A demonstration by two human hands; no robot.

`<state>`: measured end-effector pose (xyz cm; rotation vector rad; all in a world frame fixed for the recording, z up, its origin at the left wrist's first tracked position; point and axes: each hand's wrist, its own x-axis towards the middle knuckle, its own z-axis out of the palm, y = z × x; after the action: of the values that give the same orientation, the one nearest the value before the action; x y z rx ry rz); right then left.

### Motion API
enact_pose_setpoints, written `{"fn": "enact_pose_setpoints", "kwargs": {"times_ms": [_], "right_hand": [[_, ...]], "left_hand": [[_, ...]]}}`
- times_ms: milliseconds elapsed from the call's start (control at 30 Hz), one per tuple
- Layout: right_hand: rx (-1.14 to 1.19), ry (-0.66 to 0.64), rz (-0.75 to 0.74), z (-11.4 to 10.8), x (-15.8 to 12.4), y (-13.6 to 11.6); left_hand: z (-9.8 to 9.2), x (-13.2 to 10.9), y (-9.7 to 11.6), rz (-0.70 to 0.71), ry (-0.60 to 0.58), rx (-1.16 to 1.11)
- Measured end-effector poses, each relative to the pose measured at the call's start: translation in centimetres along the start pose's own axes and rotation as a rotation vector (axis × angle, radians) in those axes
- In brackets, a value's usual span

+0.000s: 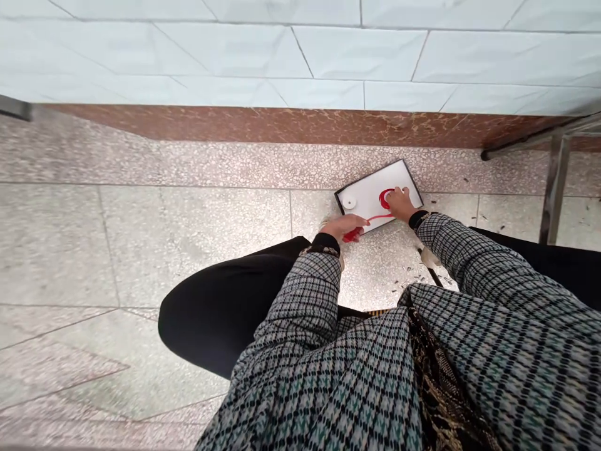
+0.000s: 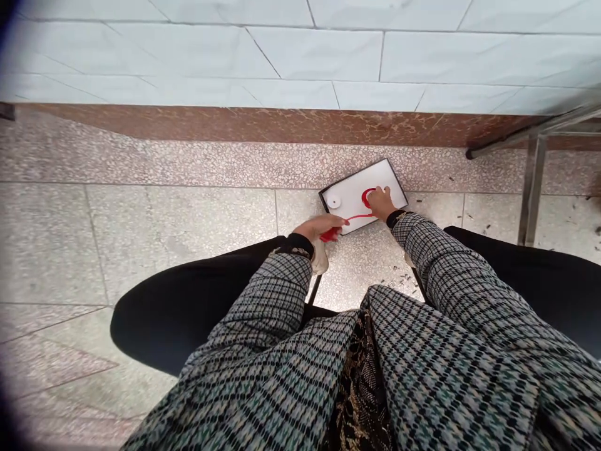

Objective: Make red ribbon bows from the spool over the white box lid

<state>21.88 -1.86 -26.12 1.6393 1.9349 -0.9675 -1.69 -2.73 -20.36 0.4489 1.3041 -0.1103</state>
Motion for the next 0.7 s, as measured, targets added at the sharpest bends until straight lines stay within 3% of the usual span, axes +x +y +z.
{"fn": "enact_pose_setpoints", "kwargs": {"times_ms": [100, 233, 433, 567, 700], "right_hand": [[-0.065, 0.041, -0.118, 0.9, 2.9, 0.2], [-0.086, 0.073, -0.306, 2.8, 6.1, 0.5], [-0.004, 0.006, -0.414, 5.2, 8.2, 0.6], [0.045, -0.014, -0.392, 4.5, 8.4, 0.3], [-0.054, -0.055, -0.428, 2.2, 8.5, 0.2]], "left_hand": [[1.2, 2.4, -2.6, -0.157, 0.038, -0.126], [3.6, 4.7, -5.4, -0.197, 0.087, -0.2], [7.6, 5.8, -6.4, -0.165, 0.058, -0.44], [9.5, 5.9, -6.1, -0.16, -0.009, -0.578], [11.2, 5.6, -5.8, -0.16, -0.08, -0.662]]}}
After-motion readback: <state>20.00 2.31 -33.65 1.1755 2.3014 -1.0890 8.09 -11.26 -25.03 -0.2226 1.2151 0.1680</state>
